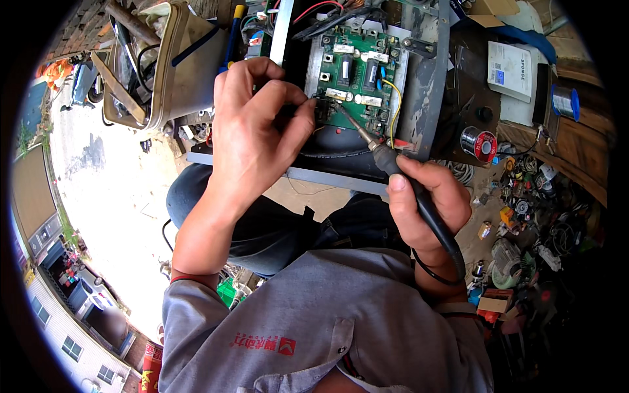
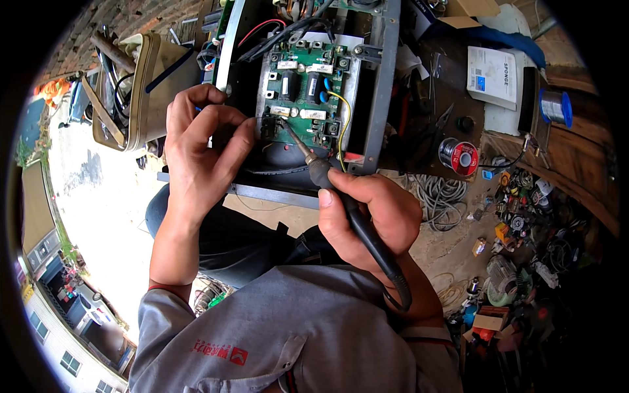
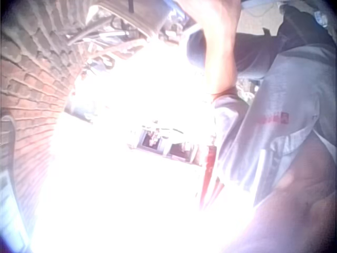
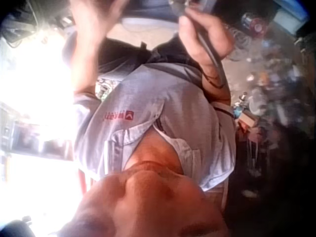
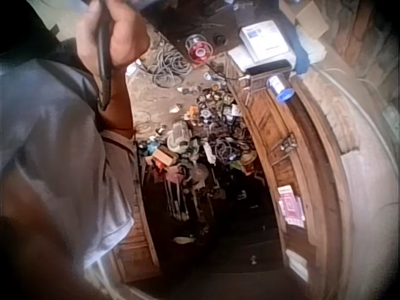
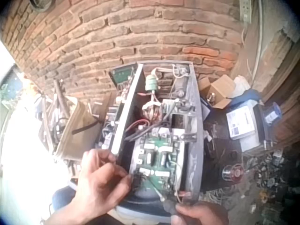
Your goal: The person uses a soldering iron and solder wire to attach wires to a green circuit board inside an open metal casing. They repeatedly heat connection points and feed solder to secure the wires in place.
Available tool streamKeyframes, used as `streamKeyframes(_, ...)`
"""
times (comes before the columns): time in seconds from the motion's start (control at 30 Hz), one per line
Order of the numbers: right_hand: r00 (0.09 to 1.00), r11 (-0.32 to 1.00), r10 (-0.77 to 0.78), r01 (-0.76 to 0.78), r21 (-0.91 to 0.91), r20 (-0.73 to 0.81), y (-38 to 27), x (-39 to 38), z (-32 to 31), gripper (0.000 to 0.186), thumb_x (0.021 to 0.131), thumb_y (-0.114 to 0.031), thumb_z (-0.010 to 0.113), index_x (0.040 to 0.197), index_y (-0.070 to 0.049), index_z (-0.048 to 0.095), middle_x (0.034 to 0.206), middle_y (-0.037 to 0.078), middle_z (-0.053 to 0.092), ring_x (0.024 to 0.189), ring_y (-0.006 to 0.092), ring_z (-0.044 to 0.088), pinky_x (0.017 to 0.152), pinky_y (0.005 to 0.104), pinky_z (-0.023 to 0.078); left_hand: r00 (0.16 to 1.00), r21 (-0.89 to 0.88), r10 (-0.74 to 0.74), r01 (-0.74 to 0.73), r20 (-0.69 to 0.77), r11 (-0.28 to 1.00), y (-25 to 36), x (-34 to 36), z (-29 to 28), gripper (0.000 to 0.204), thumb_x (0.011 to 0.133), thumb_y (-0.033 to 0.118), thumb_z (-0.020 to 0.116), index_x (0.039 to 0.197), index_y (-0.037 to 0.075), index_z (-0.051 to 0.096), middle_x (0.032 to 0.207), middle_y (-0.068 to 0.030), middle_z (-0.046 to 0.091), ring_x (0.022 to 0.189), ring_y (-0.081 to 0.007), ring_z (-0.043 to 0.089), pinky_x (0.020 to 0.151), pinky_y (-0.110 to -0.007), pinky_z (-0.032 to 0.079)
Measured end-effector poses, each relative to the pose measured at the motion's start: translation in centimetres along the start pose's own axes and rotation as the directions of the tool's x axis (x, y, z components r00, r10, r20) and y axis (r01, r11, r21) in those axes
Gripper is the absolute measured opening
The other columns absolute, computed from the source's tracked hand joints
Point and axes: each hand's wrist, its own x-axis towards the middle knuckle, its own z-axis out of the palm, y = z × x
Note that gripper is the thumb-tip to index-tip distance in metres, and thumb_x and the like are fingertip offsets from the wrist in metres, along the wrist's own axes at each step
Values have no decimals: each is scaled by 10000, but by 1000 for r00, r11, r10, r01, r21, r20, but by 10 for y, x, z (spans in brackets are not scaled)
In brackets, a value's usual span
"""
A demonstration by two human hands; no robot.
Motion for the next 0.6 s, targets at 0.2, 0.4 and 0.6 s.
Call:
streamKeyframes(0.2, 1000, 1000, -7, 7, 4, -6, 0, 0, 1, 216, 775, -25, 802, 962, 32, 709, 667, 70, 640, 521, 109, 569, 488, 257, 434, 1000, 18, 18, -18, -9, 1000, 1, 1, 2, 154, 736, 78, 809, 857, 76, 714, 1082, -115, 578, 991, -311, 545, 837, -399, 481)
streamKeyframes(0.4, 1000, 1000, -19, 19, 7, -3, 1, 1, 1, 218, 774, -14, 798, 968, 31, 709, 661, 65, 632, 517, 105, 561, 482, 252, 426, 1000, 39, 24, -23, -12, 999, 1, 0, 2, 155, 733, 76, 808, 856, 74, 712, 1083, -115, 578, 989, -311, 547, 841, -396, 480)
streamKeyframes(0.6, 1000, 1000, -22, 22, 1, 6, 0, 1, 0, 229, 770, -11, 803, 973, 32, 706, 661, 65, 631, 517, 106, 562, 481, 252, 424, 1000, 8, -2, 2, -10, 1000, 1, 0, 2, 156, 738, 76, 809, 862, 74, 714, 1085, -115, 577, 988, -311, 547, 839, -396, 481)
